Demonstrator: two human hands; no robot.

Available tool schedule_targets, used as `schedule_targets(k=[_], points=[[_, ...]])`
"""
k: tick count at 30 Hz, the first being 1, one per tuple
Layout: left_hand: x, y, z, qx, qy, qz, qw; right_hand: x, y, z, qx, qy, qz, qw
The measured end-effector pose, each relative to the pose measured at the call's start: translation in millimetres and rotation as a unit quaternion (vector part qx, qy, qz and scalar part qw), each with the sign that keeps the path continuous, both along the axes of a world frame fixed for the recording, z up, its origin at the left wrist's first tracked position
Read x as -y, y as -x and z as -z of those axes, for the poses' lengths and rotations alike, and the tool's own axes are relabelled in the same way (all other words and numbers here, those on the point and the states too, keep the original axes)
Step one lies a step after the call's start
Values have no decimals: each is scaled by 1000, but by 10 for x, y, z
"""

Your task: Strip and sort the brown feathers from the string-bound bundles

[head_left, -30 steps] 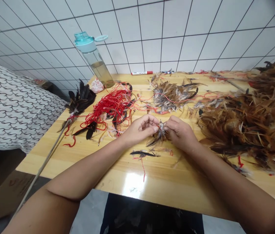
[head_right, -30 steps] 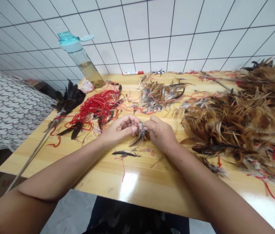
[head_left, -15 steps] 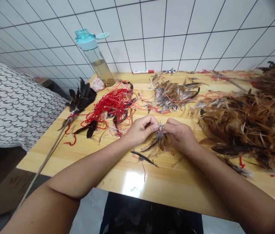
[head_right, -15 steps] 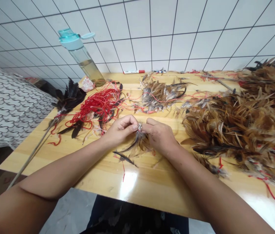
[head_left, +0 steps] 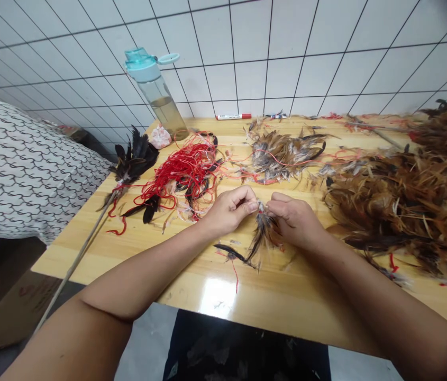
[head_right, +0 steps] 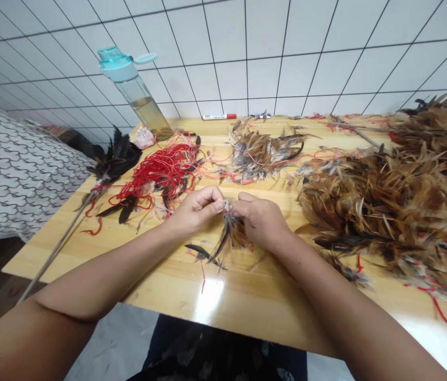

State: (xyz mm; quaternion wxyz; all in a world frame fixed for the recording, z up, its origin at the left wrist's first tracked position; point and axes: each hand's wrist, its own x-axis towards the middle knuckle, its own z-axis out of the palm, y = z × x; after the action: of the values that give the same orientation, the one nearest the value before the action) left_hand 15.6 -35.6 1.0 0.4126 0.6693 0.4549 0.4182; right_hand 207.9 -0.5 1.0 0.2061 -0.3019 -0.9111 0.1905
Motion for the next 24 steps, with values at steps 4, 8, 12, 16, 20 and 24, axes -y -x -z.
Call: schedule_targets(k=[4,8,12,16,20,24], points=[[-7,6,13,-2,4,-5,1000,-13,-2,31,-15,9,-3,1000],[-13,-5,28,4,7,-7,1000,-16,-2,37,-31,22,-7,999],[-31,-4,38,16,27,3,999,-16,9,47,-56,51,-9,997],[-59,43,18,-51,-20,-21,998,-19,41,120,-125,111,17,986],[-62,83,-6,-181,-237,-45,953,10,77,190,-198,222,67,952],[-55,48,10,-247,-345,-4,905,87,111,155,-257,344,70,900]])
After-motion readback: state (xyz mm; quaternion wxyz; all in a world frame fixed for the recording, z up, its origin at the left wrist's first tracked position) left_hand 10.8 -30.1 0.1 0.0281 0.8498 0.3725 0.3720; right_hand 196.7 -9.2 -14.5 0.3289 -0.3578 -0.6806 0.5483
